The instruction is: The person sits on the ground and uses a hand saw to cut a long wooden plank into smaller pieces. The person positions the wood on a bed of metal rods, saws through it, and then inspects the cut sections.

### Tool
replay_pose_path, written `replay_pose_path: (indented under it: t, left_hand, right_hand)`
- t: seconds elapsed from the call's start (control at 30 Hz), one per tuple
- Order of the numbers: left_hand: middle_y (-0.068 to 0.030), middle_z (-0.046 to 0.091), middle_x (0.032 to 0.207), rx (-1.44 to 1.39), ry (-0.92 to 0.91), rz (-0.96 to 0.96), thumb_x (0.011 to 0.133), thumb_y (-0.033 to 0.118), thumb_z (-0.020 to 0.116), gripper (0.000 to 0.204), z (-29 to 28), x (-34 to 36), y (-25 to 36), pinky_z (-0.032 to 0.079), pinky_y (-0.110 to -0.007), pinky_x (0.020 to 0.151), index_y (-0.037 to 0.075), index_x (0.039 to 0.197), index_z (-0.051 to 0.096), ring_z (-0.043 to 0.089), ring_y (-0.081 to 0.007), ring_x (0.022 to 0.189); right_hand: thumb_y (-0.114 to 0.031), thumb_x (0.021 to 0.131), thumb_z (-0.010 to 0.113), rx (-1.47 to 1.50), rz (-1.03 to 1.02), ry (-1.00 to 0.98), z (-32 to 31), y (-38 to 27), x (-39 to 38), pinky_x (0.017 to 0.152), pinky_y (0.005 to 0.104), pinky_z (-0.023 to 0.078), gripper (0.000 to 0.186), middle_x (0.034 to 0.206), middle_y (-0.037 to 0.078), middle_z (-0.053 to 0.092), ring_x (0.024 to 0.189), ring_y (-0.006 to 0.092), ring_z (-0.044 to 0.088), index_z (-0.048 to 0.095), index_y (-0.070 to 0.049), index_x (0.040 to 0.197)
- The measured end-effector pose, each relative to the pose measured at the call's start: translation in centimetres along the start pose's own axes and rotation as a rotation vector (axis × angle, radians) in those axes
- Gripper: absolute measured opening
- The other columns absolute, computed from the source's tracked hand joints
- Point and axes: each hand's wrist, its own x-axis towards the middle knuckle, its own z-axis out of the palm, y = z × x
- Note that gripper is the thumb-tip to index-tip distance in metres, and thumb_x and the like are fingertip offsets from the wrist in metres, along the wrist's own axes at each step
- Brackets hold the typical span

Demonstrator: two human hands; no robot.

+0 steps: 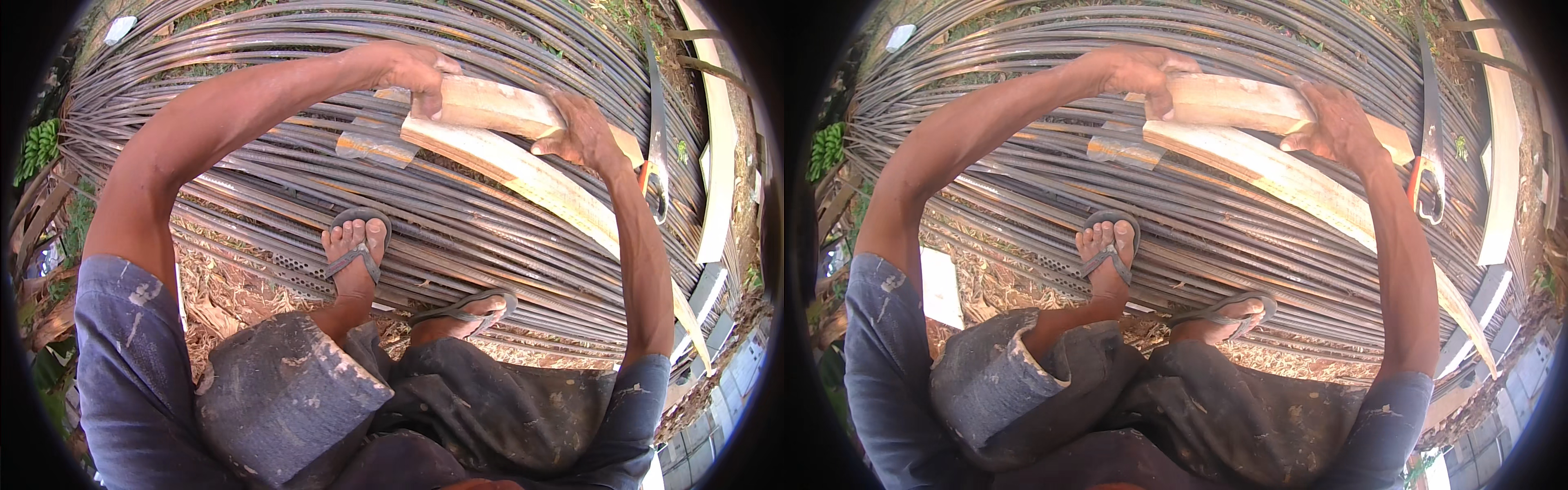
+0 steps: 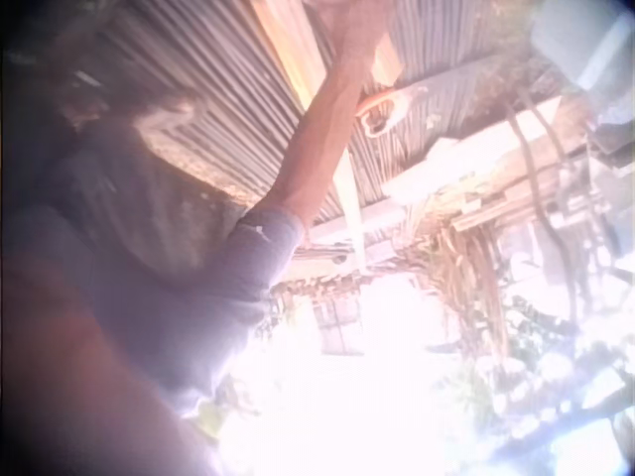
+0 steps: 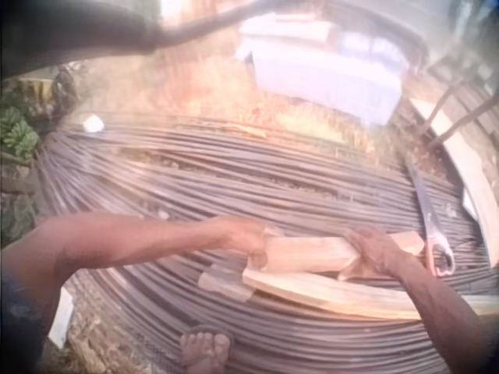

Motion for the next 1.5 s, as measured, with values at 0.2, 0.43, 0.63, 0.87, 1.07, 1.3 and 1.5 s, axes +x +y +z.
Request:
replay_pose_path:
  t: [0.2, 0.43, 0.63, 0.87, 1.07, 1.3, 1.5]
  left_hand:
    - [-0.0245, 0.058, 0.118, 0.066, -0.114, 0.028, 0.05, 0.007, 0.068, 0.087, 1.0, 1.2, -1.4, 0.042, -0.045, 0.095, 0.002, 0.135, 0.048, 0.053, -0.0353, 0.115]
    - [-0.0216, 0.067, 0.101, 0.382, -0.198, 0.243, 0.059, 0.018, 0.074, 0.053, 0.5, 3.1, -1.9, 0.049, -0.044, 0.081, 0.004, 0.11, 0.065, 0.063, -0.0326, 0.099]
    - [-0.0219, 0.067, 0.096, 0.455, -0.132, 0.306, 0.058, 0.018, 0.075, 0.048, 0.8, 1.3, -3.3, 0.05, -0.044, 0.078, 0.003, 0.103, 0.066, 0.064, -0.0337, 0.094]
    - [-0.0222, 0.068, 0.091, 0.455, -0.061, 0.37, 0.056, 0.017, 0.075, 0.042, 0.7, 1.1, -3.3, 0.05, -0.045, 0.075, 0.001, 0.094, 0.068, 0.065, -0.0349, 0.089]
    - [-0.0224, 0.068, 0.086, 0.44, 0.05, 0.427, 0.055, 0.017, 0.076, 0.038, 1.6, -0.2, -3.6, 0.051, -0.045, 0.072, 0.0, 0.087, 0.07, 0.066, -0.036, 0.084]
    - [-0.0235, 0.063, 0.1, 0.482, 0.022, 0.254, 0.056, 0.015, 0.074, 0.057, 3.2, -1.4, -2.8, 0.049, -0.048, 0.08, 0.0, 0.109, 0.057, 0.059, -0.0374, 0.099]
    - [-0.0243, 0.067, 0.08, 0.562, 0.126, 0.428, 0.057, 0.018, 0.074, 0.033, 3.1, -0.3, -3.5, 0.053, -0.045, 0.069, -0.004, 0.08, 0.068, 0.066, -0.0361, 0.078]
  right_hand:
    - [-0.06, 0.063, 0.077, 0.054, -0.008, -0.026, -2.1, -2.5, -2.3, 0.099, 0.0464, 0.04, 0.093, 0.118, 0.024, 0.06, 0.114, 0.0411, 0.053, 0.052, -0.008, 0.135]
    - [-0.056, 0.063, 0.08, 0.219, 0.011, 0.005, -0.4, -3.8, -3.3, 0.084, 0.0431, 0.047, 0.09, 0.099, 0.024, 0.064, 0.096, 0.0382, 0.063, 0.055, 0.0, 0.13]
    - [-0.059, 0.06, 0.08, 0.177, 0.122, -0.071, -1.2, -6.5, -3.3, 0.08, 0.043, 0.048, 0.096, 0.092, 0.02, 0.062, 0.089, 0.0355, 0.062, 0.054, 0.001, 0.131]
    - [-0.064, 0.056, 0.078, 0.207, 0.126, -0.043, -0.3, -6.1, -4.1, 0.078, 0.0424, 0.047, 0.103, 0.09, 0.017, 0.061, 0.086, 0.0329, 0.06, 0.054, 0.003, 0.13]
    - [-0.062, 0.059, 0.078, 0.166, 0.028, 0.055, 0.7, -6.2, -5.0, 0.075, 0.0435, 0.046, 0.097, 0.085, 0.015, 0.058, 0.08, 0.0309, 0.058, 0.055, -0.001, 0.13]
    - [-0.052, 0.059, 0.083, 0.127, 0.025, 0.055, 1.1, -7.0, -5.5, 0.078, 0.0439, 0.044, 0.092, 0.089, 0.013, 0.058, 0.083, 0.0309, 0.058, 0.052, -0.005, 0.131]
    - [-0.04, 0.061, 0.085, 0.011, -0.001, 0.036, 0.6, -6.9, -5.9, 0.082, 0.044, 0.044, 0.09, 0.096, 0.013, 0.06, 0.089, 0.0296, 0.058, 0.047, -0.008, 0.136]
